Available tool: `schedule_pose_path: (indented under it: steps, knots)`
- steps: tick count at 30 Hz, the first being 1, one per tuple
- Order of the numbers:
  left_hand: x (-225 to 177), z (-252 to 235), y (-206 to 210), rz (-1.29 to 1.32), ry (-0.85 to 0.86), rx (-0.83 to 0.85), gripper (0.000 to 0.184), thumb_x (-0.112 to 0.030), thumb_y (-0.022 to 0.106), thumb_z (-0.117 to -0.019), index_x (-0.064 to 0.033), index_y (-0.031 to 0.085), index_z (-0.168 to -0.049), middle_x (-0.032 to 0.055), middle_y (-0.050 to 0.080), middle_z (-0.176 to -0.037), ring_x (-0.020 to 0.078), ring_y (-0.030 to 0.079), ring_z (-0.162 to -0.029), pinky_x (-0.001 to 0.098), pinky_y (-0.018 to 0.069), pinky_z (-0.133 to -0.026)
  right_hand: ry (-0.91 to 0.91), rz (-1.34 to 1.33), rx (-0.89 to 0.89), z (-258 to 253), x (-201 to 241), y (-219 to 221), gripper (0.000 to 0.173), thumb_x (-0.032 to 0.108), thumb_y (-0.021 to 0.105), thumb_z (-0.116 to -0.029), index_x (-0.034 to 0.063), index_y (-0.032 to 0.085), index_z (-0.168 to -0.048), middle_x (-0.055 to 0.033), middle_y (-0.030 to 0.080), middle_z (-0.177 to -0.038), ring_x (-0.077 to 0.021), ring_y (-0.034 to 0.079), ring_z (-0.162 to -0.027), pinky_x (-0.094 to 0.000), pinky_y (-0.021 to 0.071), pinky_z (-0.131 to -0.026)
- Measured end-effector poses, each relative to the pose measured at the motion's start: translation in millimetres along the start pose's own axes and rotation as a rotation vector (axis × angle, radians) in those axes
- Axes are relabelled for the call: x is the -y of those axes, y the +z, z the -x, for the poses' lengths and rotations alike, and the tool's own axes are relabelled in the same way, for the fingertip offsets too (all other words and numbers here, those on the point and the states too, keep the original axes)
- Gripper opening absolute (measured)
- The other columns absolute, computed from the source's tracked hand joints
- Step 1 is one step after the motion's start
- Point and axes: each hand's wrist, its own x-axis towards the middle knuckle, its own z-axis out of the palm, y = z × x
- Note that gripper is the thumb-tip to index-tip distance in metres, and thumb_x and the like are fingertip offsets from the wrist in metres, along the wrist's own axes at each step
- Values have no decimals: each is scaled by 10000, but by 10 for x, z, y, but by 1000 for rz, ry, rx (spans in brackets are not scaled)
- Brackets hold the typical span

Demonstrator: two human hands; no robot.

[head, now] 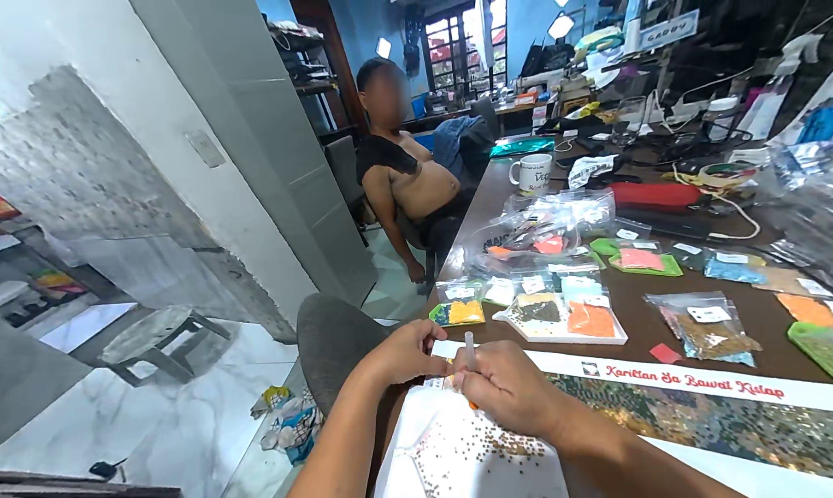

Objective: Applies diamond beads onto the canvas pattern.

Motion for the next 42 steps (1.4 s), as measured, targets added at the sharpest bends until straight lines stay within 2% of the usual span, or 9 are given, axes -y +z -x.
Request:
schedule_pose_path:
  steps: [10, 26, 31, 33, 36, 39, 41, 42]
  knots:
    - [34, -13, -11, -1, 17, -2, 468, -115, 812, -854, -16, 590, -1253, 86, 594, -1047, 137, 571, -857, 311, 506, -790, -73, -11, -104, 19, -87, 32, 343, 182, 458, -965, 55, 577, -669, -24, 486, -560, -98, 495, -528, -288, 384, -503]
    - [12, -8, -23, -11, -1, 3, 454, -117, 815, -855, -15, 593, -1238, 91, 584, -1053, 135, 571, -845, 300, 510, -775, -195, 45, -120, 10, -92, 70, 330, 152, 469, -951, 41, 582, -661, -51, 499, -557, -122, 498, -529, -290, 372, -492]
    - [-20, 15, -20, 28, -43, -11, 437, -152, 758, -925, -22, 561, -1293, 64, 596, -976, 89, 570, -743, 238, 500, -672, -105, 18, -121, 19, -100, 65, 335, 170, 460, -958, 42, 595, -680, -39, 499, -562, -110, 502, -527, -287, 389, -500]
    - [-47, 33, -16, 23, -68, -23, 386, -166, 715, -963, -19, 561, -1285, 58, 585, -950, 91, 568, -727, 238, 502, -667, -62, -25, -125, 17, -104, 61, 334, 175, 456, -962, 50, 585, -681, -28, 492, -568, -93, 488, -530, -278, 380, -504]
    - [-101, 37, -4, -27, -115, -54, 305, -208, 667, -997, -22, 604, -1230, 72, 606, -966, 115, 587, -759, 276, 515, -708, 7, -121, -147, 4, -94, 42, 319, 181, 459, -964, 63, 594, -699, 15, 479, -577, -43, 452, -528, -244, 361, -506]
    - [-160, 56, 18, -65, -154, -61, 296, -225, 632, -1013, -20, 630, -1227, 114, 638, -1083, 167, 618, -895, 349, 519, -816, 68, -174, -215, -15, -65, 35, 314, 190, 459, -968, 92, 589, -700, 64, 468, -586, 14, 437, -537, -198, 360, -513]
    - [-178, 57, 32, -58, -153, -55, 284, -230, 634, -1012, -9, 640, -1190, 133, 622, -1127, 198, 617, -976, 381, 507, -896, 127, -167, -279, -28, -71, 31, 309, 207, 459, -962, 116, 584, -695, 79, 457, -583, 10, 432, -532, -208, 359, -511]
    - [-176, 52, 37, -44, -139, -50, 288, -232, 641, -1007, -3, 640, -1181, 141, 623, -1134, 203, 636, -990, 384, 530, -914, 158, -158, -314, -33, -75, 26, 299, 208, 459, -955, 122, 592, -701, 84, 459, -581, 12, 434, -528, -208, 363, -508]
